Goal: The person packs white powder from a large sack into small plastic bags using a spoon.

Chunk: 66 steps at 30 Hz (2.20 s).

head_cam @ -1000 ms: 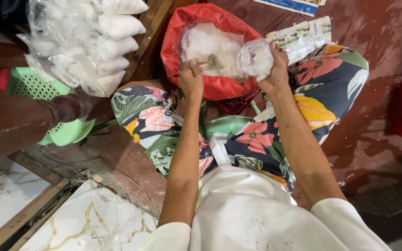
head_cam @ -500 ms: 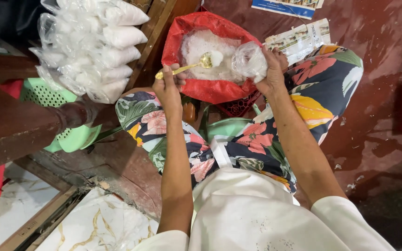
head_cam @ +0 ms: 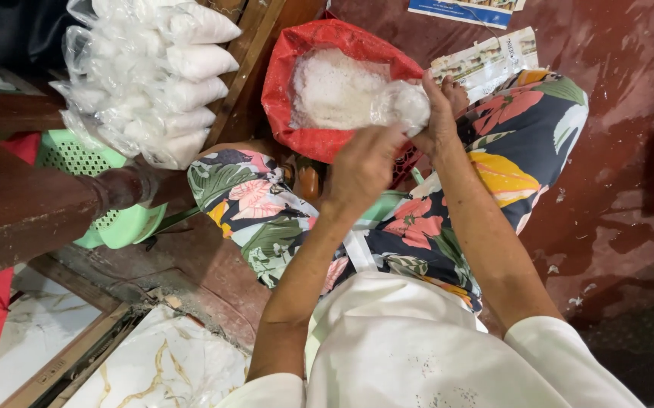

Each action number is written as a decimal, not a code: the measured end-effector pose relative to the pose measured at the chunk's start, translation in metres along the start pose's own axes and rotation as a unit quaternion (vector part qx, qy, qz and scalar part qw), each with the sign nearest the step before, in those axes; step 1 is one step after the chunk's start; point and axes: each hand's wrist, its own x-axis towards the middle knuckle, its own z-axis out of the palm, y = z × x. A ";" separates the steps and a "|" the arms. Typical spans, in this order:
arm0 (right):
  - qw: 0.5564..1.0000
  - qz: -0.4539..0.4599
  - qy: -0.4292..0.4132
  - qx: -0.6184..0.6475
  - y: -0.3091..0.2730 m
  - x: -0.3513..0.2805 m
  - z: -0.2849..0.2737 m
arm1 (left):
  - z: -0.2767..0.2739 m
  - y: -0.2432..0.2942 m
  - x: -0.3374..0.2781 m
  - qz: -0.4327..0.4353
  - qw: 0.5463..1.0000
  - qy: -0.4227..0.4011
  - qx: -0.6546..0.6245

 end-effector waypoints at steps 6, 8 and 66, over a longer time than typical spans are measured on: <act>0.997 0.031 -0.063 0.009 -0.002 -0.004 0.002 | -0.009 0.008 0.004 0.066 0.995 0.037 0.062; 0.995 0.048 -0.086 0.012 -0.002 -0.005 0.007 | -0.013 0.012 0.007 0.061 0.996 0.036 0.060; 0.993 -0.099 0.063 -0.002 -0.004 0.009 -0.008 | 0.000 -0.124 -0.018 -0.464 0.870 0.100 -0.134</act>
